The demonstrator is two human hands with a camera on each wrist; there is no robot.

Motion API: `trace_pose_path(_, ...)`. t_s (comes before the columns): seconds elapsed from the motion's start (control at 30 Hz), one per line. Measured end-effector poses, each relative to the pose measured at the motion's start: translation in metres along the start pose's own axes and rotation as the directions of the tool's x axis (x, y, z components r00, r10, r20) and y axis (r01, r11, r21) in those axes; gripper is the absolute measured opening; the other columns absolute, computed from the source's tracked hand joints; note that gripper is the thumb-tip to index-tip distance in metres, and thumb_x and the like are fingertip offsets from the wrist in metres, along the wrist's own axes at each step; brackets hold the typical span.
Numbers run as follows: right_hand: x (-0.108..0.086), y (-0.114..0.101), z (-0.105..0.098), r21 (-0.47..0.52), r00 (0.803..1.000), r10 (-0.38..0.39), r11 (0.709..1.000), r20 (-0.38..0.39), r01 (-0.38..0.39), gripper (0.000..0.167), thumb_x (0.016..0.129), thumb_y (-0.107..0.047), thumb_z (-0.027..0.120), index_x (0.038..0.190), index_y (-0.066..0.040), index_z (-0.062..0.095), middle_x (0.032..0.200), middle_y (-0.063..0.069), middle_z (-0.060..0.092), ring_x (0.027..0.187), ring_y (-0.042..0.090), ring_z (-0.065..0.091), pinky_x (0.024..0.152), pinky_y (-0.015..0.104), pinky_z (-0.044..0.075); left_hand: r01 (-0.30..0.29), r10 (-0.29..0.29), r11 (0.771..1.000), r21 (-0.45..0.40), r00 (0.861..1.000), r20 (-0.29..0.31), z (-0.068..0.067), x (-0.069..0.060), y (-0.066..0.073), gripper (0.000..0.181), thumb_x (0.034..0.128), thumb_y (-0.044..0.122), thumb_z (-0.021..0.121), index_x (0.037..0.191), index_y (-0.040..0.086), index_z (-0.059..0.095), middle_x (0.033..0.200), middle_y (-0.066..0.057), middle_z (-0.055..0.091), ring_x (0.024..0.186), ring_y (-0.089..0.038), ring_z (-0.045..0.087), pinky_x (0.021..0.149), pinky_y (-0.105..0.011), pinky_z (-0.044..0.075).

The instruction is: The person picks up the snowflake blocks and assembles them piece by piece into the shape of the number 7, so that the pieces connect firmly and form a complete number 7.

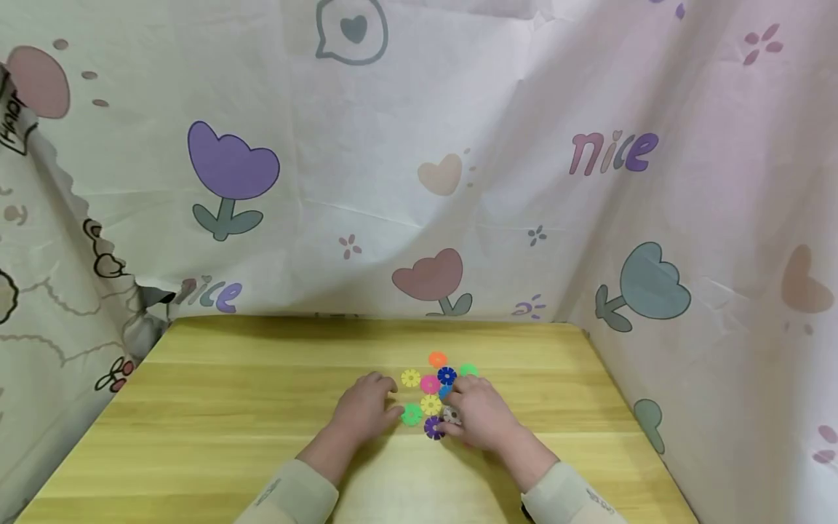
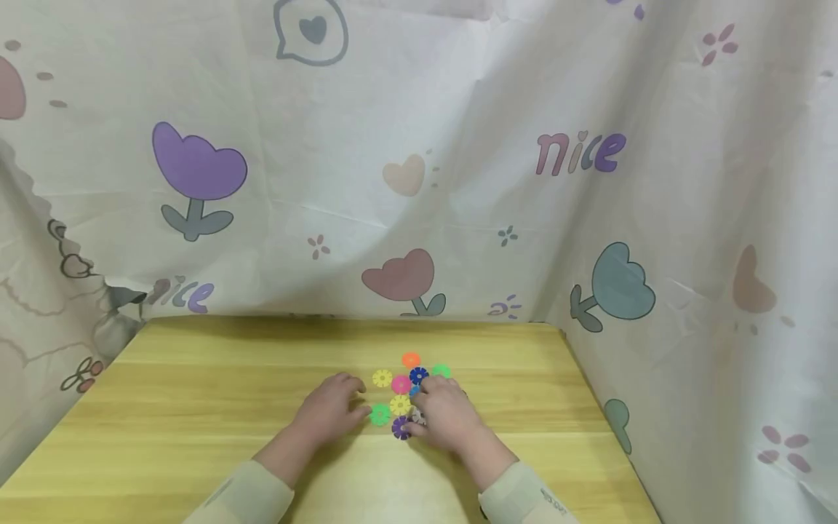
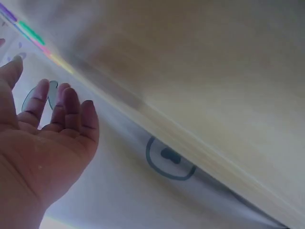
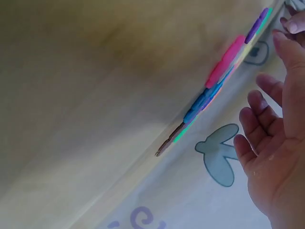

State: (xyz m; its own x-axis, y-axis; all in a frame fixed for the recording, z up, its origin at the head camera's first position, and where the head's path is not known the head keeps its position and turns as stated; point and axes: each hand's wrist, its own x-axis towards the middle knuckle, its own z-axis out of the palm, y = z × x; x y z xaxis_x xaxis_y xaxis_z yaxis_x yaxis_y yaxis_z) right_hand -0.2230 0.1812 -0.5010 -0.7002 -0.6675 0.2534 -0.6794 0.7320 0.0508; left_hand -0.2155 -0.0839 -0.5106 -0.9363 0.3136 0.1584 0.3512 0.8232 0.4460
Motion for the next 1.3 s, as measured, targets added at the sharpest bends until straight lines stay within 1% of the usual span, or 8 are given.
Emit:
trace_pose_path(0.13,0.003,-0.004,-0.001,-0.024,0.999,-0.023,0.999,0.035,0.024,0.044,0.088,-0.06,0.079,0.096,-0.017,0.079,0.093,-0.007,0.057,0.091,0.014,0.053,0.087,0.037,0.052,-0.008,0.008,1.0,0.007,1.0,0.028,0.0,0.004,0.005,0.032,0.0944,0.031,0.08,0.114,0.008,0.074,0.117,-0.011,0.067,0.112,-0.035,0.064,0.097,-0.055,0.055)
trace_pose_path(0.33,0.005,-0.014,0.002,0.005,0.994,-0.011,1.0,0.112,0.011,0.045,0.092,-0.06,0.075,0.096,-0.015,0.079,0.102,-0.004,0.062,0.102,0.018,0.058,0.105,0.043,0.05,-0.007,0.006,1.0,0.022,0.997,0.077,0.003,0.008,0.012,0.037,0.0934,0.034,0.08,0.118,0.007,0.076,0.114,-0.011,0.068,0.108,-0.034,0.065,0.096,-0.055,0.055)
trace_pose_path(0.43,0.006,-0.016,0.003,-0.005,0.991,0.002,1.0,0.131,-0.002,0.044,0.093,-0.059,0.075,0.094,-0.015,0.079,0.105,-0.002,0.063,0.105,0.019,0.059,0.106,0.043,0.049,-0.018,0.015,0.999,0.031,0.996,0.087,0.005,0.01,0.014,0.034,0.0904,0.033,0.082,0.112,0.007,0.078,0.106,-0.007,0.066,0.099,-0.029,0.064,0.091,-0.051,0.057)
trace_pose_path(0.57,0.005,-0.016,0.004,-0.021,0.989,0.027,0.999,0.148,-0.024,0.042,0.092,-0.058,0.076,0.087,-0.016,0.077,0.104,-0.002,0.063,0.106,0.021,0.06,0.106,0.043,0.05,-0.04,0.034,0.998,0.05,0.993,0.11,0.011,0.009,0.016,0.028,0.088,0.032,0.083,0.102,0.009,0.077,0.095,-0.001,0.06,0.087,-0.02,0.058,0.08,-0.043,0.056)
trace_pose_path(0.77,0.005,-0.017,0.002,-0.006,0.989,0.023,1.0,0.147,-0.022,0.043,0.09,-0.058,0.078,0.086,-0.015,0.077,0.102,-0.002,0.063,0.104,0.021,0.06,0.107,0.044,0.05,-0.056,0.047,0.996,0.072,0.992,0.114,0.018,0.009,0.017,0.03,0.0889,0.032,0.084,0.109,0.01,0.078,0.094,0.003,0.057,0.082,-0.015,0.053,0.071,-0.035,0.052)
trace_pose_path(0.97,0.004,-0.018,0.003,-0.02,0.987,0.022,1.0,0.16,-0.019,0.043,0.09,-0.058,0.077,0.091,-0.015,0.078,0.102,-0.003,0.062,0.103,0.02,0.059,0.104,0.045,0.051,-0.026,0.019,0.998,0.064,0.994,0.109,0.02,0.008,0.015,0.03,0.0887,0.029,0.085,0.11,0.009,0.078,0.094,0.002,0.056,0.082,-0.016,0.053,0.07,-0.035,0.051)
trace_pose_path(1.2,0.005,-0.016,0.007,0.035,0.985,0.035,0.999,0.17,-0.041,0.037,0.088,-0.052,0.081,0.093,-0.016,0.076,0.1,-0.004,0.061,0.102,0.019,0.059,0.105,0.043,0.051,0.036,-0.037,0.999,0.009,0.992,0.123,0.019,0.008,0.015,0.033,0.087,0.023,0.087,0.113,0.007,0.075,0.098,-0.002,0.057,0.089,-0.022,0.057,0.077,-0.042,0.055)
trace_pose_path(1.3,0.005,-0.016,0.006,0.05,0.983,0.045,0.997,0.176,-0.055,0.037,0.088,-0.051,0.082,0.096,-0.016,0.076,0.103,-0.004,0.063,0.106,0.021,0.06,0.107,0.043,0.05,0.053,-0.052,0.999,-0.004,0.991,0.122,0.016,0.007,0.016,0.031,0.0857,0.022,0.088,0.109,0.007,0.074,0.098,-0.003,0.057,0.09,-0.023,0.057,0.079,-0.044,0.055)
